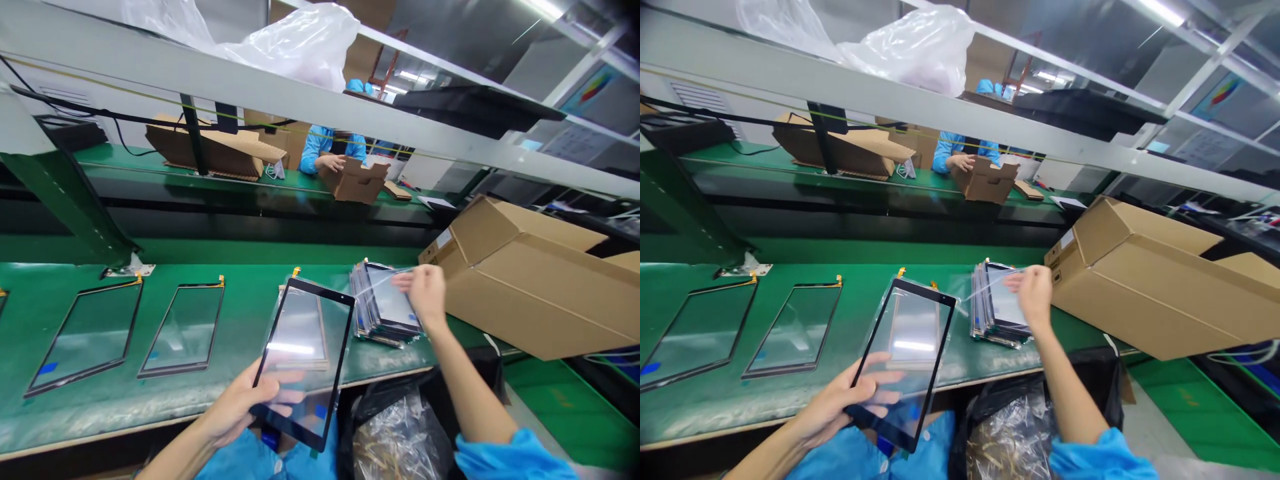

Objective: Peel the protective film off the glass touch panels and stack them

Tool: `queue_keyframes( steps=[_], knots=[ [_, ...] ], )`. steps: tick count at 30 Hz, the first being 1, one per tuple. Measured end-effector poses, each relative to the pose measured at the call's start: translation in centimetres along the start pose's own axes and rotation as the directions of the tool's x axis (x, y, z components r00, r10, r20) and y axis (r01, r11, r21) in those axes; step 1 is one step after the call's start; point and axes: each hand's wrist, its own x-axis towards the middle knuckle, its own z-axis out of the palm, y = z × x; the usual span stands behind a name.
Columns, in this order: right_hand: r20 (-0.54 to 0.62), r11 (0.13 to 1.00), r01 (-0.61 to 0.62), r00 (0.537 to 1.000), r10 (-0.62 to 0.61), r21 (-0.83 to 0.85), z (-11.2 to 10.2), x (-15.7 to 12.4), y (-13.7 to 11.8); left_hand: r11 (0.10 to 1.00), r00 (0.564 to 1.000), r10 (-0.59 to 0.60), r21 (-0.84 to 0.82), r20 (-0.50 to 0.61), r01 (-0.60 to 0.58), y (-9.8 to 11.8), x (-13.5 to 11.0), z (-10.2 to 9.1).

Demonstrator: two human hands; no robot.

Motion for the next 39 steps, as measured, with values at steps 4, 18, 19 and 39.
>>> queue_keyframes(
  steps=[4, 18, 19, 39],
  knots=[
    [0.143, 0.987, -0.16, 0.978, 0.155, 0.027, 5.5, -6.1, 1.7, 1.0, 1.0, 0.011, 0.014, 0.011, -0.011, -0.2, 0.5, 0.6],
    [0.301, 0.857, -0.21, 0.951, 0.067, 0.471, 9.4, -11.5, 0.5, 0.951, 0.955, 0.243, 0.238, -0.17, -0.199, -1.9, 2.8, 0.9],
    [0.276, 0.818, -0.223, 0.958, 0.082, 0.531, 10.2, -12.2, 0.3, 0.902, 0.918, 0.35, 0.331, -0.188, -0.277, -2.1, 3.4, 1.1],
    [-0.333, 0.942, 0.148, 0.942, -0.042, 0.3, 13.0, -17.7, 4.1, 0.859, 0.957, 0.29, 0.433, 0.026, -0.273, -0.5, 2.8, 5.6]
  ],
)
